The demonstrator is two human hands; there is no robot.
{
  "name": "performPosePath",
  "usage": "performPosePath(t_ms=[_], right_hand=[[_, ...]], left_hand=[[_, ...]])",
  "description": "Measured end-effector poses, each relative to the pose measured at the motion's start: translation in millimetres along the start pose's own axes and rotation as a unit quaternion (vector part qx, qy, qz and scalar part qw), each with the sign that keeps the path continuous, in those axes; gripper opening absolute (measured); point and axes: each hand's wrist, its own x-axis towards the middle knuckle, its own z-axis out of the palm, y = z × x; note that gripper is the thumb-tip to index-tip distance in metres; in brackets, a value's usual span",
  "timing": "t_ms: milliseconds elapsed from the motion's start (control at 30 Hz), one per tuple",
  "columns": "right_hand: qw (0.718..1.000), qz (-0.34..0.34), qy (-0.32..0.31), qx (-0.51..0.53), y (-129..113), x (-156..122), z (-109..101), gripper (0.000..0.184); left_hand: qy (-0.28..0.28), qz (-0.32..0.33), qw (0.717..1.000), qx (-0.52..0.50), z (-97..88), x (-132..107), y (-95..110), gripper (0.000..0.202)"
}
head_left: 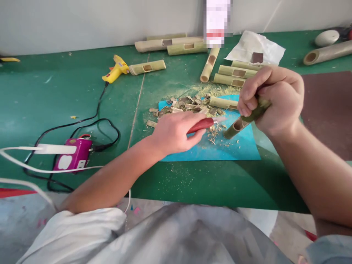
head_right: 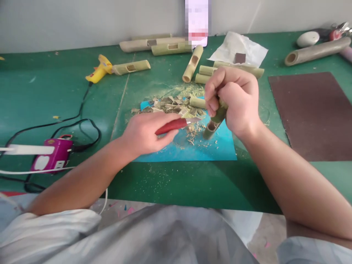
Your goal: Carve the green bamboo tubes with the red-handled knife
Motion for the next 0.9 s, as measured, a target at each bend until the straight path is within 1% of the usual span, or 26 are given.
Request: performPosePath(t_ms=[67,100,133,200,233,267,333,400,467,533,567,667,733,800,867,900], right_hand=[[0.993,-0.05,0.004,-0.11,-0.8,0.0,-4.7,0.019],[0.98,-0.086,0.003,-0.177,-1.5,0.3,-8.0,0.02],[0.962,-0.128,-0.002,-0.243,-2.5,0.9,-11.7,0.022],[0.91,-0.206,-0.021,-0.358,-5.2,2.5,-18.8,0.024],[0.885,-0.234,-0.036,-0.402,-7.0,3.3,-21.5,0.024],[0.863,-0.247,-0.051,-0.437,-9.2,3.9,-23.4,0.025],[0.837,-0.239,-0.078,-0.485,-14.7,4.3,-24.5,0.023],[0.824,-0.208,-0.098,-0.518,-21.2,3.6,-23.0,0.019],[0.817,-0.165,-0.105,-0.542,-28.2,2.0,-20.9,0.02],[0.82,-0.126,-0.108,-0.549,-35.8,0.5,-19.8,0.024],[0.826,-0.11,-0.11,-0.542,-39.9,0.0,-19.6,0.026],[0.864,-0.085,-0.109,-0.484,-52.6,-0.6,-18.8,0.027],[0.894,-0.052,-0.086,-0.438,-58.2,-1.5,-17.3,0.024],[0.916,0.011,-0.057,-0.397,-57.0,-4.2,-15.2,0.022],[0.927,0.078,-0.048,-0.364,-47.2,-10.1,-13.8,0.023],[0.932,0.1,-0.04,-0.346,-39.6,-14.4,-13.7,0.022]], left_hand=[[-0.004,-0.052,0.999,0.002,-10.1,2.0,-7.2,0.027],[-0.008,-0.078,0.997,0.007,-16.0,2.8,-11.5,0.027],[-0.013,-0.104,0.994,0.015,-22.1,3.3,-16.3,0.027],[-0.009,-0.151,0.988,0.033,-33.9,2.5,-27.3,0.026],[-0.002,-0.172,0.984,0.04,-38.9,1.1,-33.5,0.026],[0.007,-0.192,0.98,0.046,-42.9,-1.0,-40.0,0.025],[0.021,-0.224,0.973,0.048,-47.8,-6.8,-52.7,0.025],[0.027,-0.246,0.968,0.041,-48.7,-14.1,-62.7,0.028],[0.023,-0.258,0.965,0.031,-47.2,-22.4,-67.2,0.03],[0.019,-0.264,0.964,0.021,-44.5,-31.5,-64.8,0.033],[0.02,-0.266,0.964,0.014,-43.0,-36.2,-61.4,0.034],[0.019,-0.261,0.965,-0.013,-37.3,-50.4,-46.3,0.033],[0.003,-0.231,0.973,-0.018,-33.3,-58.7,-36.2,0.032],[-0.014,-0.189,0.982,-0.014,-29.9,-64.9,-28.7,0.028],[-0.018,-0.157,0.987,-0.011,-27.5,-69.1,-24.5,0.025],[-0.019,-0.146,0.989,-0.012,-26.6,-70.3,-23.5,0.024]])
